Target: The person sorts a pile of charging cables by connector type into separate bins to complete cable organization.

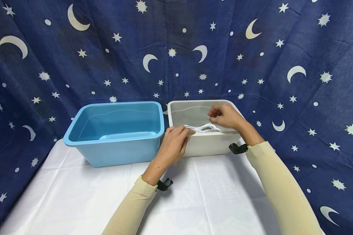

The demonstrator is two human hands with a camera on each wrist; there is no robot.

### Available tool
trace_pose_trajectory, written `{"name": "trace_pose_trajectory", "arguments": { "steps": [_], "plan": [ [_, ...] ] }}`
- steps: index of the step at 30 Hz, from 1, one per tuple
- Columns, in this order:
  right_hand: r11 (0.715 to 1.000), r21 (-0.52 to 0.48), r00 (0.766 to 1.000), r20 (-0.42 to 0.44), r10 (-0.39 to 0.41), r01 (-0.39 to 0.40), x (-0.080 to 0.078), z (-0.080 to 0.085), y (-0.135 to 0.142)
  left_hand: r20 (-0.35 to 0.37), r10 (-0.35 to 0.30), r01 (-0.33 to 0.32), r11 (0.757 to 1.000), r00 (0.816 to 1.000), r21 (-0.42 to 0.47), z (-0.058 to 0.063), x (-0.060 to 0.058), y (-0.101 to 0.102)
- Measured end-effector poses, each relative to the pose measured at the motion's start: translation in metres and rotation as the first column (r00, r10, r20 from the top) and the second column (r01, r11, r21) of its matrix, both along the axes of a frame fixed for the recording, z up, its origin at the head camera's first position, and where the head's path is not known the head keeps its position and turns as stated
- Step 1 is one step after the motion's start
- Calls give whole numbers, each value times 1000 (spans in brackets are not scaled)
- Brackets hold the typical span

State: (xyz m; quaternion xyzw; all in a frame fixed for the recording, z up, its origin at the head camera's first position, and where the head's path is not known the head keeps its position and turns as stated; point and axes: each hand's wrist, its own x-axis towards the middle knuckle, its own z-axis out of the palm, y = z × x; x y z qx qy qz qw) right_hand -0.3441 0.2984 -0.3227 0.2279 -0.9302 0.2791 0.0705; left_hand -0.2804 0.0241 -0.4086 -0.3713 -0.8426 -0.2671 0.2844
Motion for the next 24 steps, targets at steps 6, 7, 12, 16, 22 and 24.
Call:
{"name": "trace_pose_trajectory", "arguments": {
  "steps": [6,7,12,16,22,24],
  "plan": [
    [1000,-18,997,-81,-6,4,8,-7,5,0,1,-1,1000,1000,6,1,1,-1],
    [1000,-22,995,-97,-8,6,10,-8,6,1,0,0,1000,1000,7,1,1,-1],
    [999,-43,988,-153,-25,18,20,-16,9,3,3,-3,1000,1000,6,0,1,-1],
    [998,-59,980,-196,-31,20,31,-21,10,5,9,-9,1000,1000,11,-1,2,-2],
    [995,-100,936,-349,-40,6,50,-27,13,4,14,-14,1000,1000,-11,0,2,-2],
    [993,-115,915,-402,-37,-11,57,-29,13,-6,10,-10,1000,1000,-28,0,3,-2]
  ]
}}
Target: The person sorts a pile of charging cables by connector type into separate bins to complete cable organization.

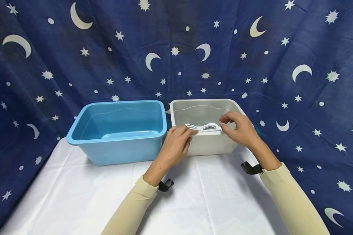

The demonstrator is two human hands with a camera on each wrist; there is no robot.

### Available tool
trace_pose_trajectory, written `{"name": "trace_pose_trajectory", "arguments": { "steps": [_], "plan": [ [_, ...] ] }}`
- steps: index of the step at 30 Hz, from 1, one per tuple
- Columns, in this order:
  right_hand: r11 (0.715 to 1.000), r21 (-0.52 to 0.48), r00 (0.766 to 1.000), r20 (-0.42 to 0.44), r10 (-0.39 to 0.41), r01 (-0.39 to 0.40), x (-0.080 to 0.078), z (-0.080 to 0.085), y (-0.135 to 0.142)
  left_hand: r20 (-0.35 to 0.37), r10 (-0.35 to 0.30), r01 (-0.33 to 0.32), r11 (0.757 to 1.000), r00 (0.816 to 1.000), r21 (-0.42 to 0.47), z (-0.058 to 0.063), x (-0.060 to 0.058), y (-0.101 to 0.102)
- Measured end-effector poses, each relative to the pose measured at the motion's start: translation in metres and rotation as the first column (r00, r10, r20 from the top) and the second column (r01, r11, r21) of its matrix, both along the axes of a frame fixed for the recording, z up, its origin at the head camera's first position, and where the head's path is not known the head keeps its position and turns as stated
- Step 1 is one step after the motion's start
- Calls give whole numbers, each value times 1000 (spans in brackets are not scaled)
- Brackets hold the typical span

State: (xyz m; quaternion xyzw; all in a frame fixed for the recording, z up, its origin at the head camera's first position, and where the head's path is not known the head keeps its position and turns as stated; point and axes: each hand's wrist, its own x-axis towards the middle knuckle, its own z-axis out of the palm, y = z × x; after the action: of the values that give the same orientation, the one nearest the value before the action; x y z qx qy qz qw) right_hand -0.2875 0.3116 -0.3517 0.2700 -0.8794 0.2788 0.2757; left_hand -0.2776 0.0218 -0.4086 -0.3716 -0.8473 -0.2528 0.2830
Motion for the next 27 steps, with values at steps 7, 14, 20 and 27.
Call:
{"name": "trace_pose_trajectory", "arguments": {
  "steps": [7,14,20,27],
  "plan": [
    [997,-73,994,-108,24,-33,21,-13,-1,-83,-37,36,999,996,-15,-3,4,-2],
    [991,-122,980,-195,38,-63,41,-29,-2,-115,-49,56,997,992,59,-17,23,-6],
    [986,-164,965,-261,-26,-17,55,-47,5,-92,-59,68,993,994,94,-26,44,-21],
    [981,-194,969,-239,-63,16,62,-69,19,-23,-8,11,995,1000,99,-41,61,-61]
  ]
}}
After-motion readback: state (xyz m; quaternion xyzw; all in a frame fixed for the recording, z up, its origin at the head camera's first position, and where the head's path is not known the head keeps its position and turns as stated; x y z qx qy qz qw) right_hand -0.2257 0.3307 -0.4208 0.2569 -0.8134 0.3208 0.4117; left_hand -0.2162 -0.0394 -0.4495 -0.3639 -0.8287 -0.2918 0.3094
